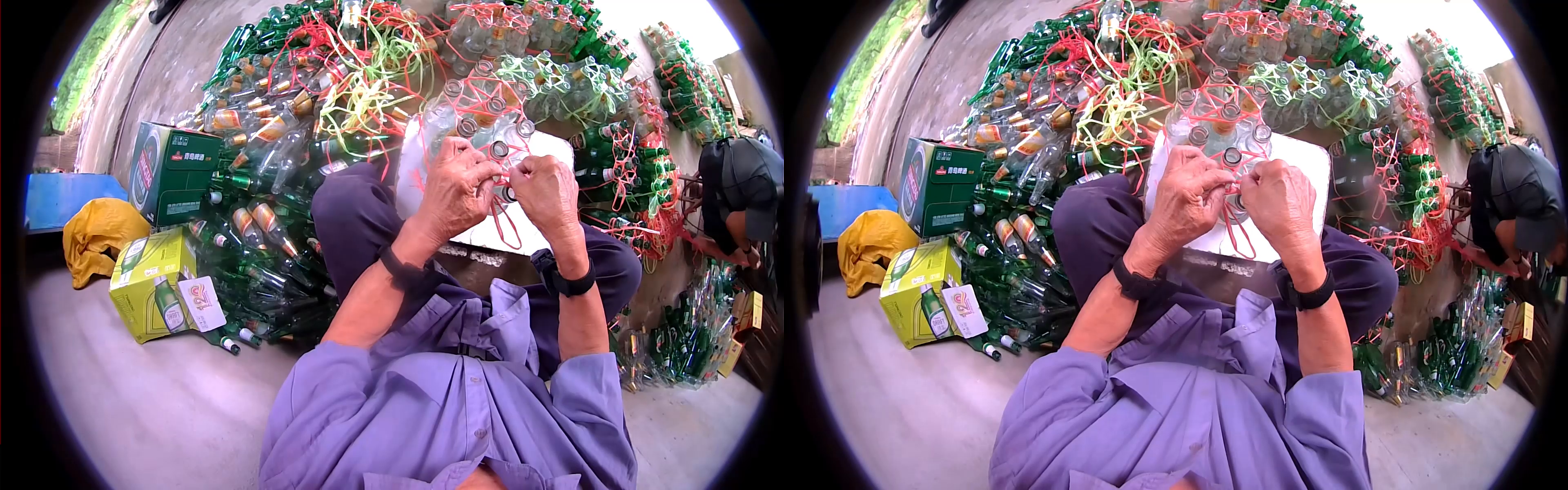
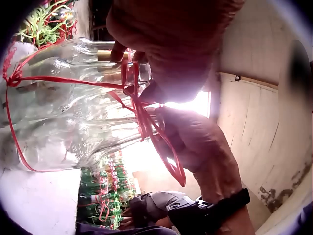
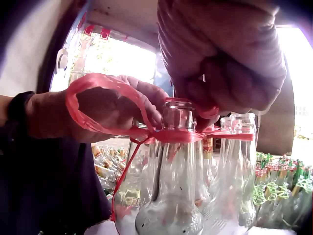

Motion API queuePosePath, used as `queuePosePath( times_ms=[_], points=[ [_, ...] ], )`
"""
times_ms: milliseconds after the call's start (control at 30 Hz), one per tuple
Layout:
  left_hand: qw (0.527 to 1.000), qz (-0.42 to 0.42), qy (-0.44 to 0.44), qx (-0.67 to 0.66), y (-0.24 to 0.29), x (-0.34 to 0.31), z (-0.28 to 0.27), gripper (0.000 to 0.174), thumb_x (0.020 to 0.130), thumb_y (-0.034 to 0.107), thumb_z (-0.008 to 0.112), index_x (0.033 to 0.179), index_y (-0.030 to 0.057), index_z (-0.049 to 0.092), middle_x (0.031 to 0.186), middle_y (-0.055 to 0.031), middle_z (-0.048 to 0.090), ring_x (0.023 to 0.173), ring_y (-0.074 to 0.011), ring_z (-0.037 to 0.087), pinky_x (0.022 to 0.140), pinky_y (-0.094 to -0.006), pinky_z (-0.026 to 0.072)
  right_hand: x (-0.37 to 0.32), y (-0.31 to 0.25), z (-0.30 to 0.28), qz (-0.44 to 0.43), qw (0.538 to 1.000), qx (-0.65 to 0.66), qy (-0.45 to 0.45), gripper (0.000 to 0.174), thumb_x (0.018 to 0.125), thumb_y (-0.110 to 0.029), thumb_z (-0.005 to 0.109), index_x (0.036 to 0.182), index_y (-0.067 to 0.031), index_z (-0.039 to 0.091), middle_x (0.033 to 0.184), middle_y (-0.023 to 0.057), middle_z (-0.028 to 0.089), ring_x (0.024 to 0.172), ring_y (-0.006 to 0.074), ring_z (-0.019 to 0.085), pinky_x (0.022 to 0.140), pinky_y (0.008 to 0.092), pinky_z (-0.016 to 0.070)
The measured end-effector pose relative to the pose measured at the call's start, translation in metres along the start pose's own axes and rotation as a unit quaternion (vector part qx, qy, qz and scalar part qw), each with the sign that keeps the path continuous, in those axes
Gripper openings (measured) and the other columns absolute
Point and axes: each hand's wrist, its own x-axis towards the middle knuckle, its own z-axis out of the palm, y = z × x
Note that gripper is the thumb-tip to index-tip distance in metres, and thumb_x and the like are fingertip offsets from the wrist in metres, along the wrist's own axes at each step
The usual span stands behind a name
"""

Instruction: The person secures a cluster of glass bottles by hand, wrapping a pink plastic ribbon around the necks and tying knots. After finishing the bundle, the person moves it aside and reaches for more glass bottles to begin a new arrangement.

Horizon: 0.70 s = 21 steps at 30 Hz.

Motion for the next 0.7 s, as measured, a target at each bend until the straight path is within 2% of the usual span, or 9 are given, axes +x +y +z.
queuePosePath(
  times_ms=[100,200,267,300,367,500,567,700],
  points=[
    [0.998,-0.038,0.017,-0.038,0.001,0.002,-0.002,0.024,0.072,0.003,0.075,0.096,0.0068,0.075,0.091,-0.0079,0.069,0.101,-0.0296,0.058,0.089,-0.0388,0.0496,0.001,0.002,0.004,0.027,1.000,0.010,0.005,0.022,0.084,-0.022,0.067,0.076,-0.0019,0.073,0.071,0.0240,0.066,0.072,0.0439,0.067,0.069,0.0511,0.0535],
    [0.998,-0.066,-0.001,-0.011,0.005,0.002,-0.007,0.029,0.073,0.005,0.076,0.102,0.0096,0.074,0.095,-0.0079,0.071,0.104,-0.0270,0.059,0.092,-0.0414,0.0446,0.001,0.002,0.005,0.042,0.999,0.021,0.001,0.024,0.085,-0.023,0.066,0.077,-0.0016,0.074,0.071,0.0242,0.066,0.072,0.0444,0.067,0.069,0.0514,0.0536],
    [0.993,-0.016,-0.024,0.117,0.011,0.005,-0.012,0.032,0.074,0.008,0.075,0.105,0.0124,0.073,0.097,-0.0059,0.072,0.106,-0.0244,0.059,0.097,-0.0438,0.0353,0.001,0.004,0.006,0.045,0.999,0.023,-0.001,0.024,0.085,-0.023,0.067,0.078,-0.0016,0.074,0.071,0.0243,0.066,0.073,0.0445,0.067,0.070,0.0515,0.0535],
    [0.993,-0.015,-0.025,0.117,0.010,0.005,-0.012,0.032,0.074,0.008,0.075,0.105,0.0124,0.073,0.097,-0.0059,0.072,0.106,-0.0244,0.059,0.097,-0.0438,0.0353,0.002,0.006,0.006,0.042,0.999,0.025,-0.005,0.025,0.085,-0.024,0.067,0.078,-0.0019,0.074,0.072,0.0243,0.066,0.074,0.0446,0.067,0.070,0.0516,0.0534],
    [0.987,-0.009,-0.041,0.158,0.009,0.004,-0.010,0.037,0.073,0.012,0.074,0.110,0.0134,0.070,0.095,-0.0027,0.072,0.107,-0.0223,0.057,0.098,-0.0444,0.0279,0.002,0.007,0.006,0.040,0.999,0.028,-0.009,0.025,0.085,-0.025,0.067,0.079,-0.0023,0.074,0.073,0.0243,0.066,0.074,0.0446,0.067,0.070,0.0517,0.0533],
    [0.979,-0.041,-0.058,0.188,0.014,0.006,-0.010,0.040,0.073,0.015,0.072,0.112,0.0121,0.067,0.093,0.0004,0.071,0.105,-0.0211,0.056,0.096,-0.0443,0.0288,0.003,0.006,0.006,0.042,0.998,0.041,-0.020,0.025,0.087,-0.027,0.067,0.080,-0.0039,0.075,0.073,0.0240,0.067,0.075,0.0445,0.067,0.071,0.0515,0.0532],
    [0.980,-0.067,-0.035,0.182,0.012,0.005,-0.004,0.042,0.071,0.014,0.071,0.113,0.0117,0.065,0.092,0.0020,0.070,0.102,-0.0199,0.055,0.094,-0.0443,0.0294,0.003,0.008,0.006,0.041,0.998,0.049,-0.018,0.025,0.087,-0.027,0.067,0.080,-0.0042,0.075,0.073,0.0238,0.067,0.075,0.0446,0.067,0.070,0.0514,0.0532],
    [0.977,-0.066,-0.050,0.194,0.012,0.005,-0.006,0.046,0.071,0.015,0.072,0.117,0.0106,0.065,0.092,0.0027,0.070,0.099,-0.0188,0.056,0.093,-0.0440,0.0301,0.009,0.015,0.004,0.032,0.994,0.077,-0.073,0.026,0.087,-0.026,0.069,0.075,-0.0029,0.074,0.071,0.0221,0.066,0.070,0.0418,0.066,0.068,0.0484,0.0523]
  ],
)
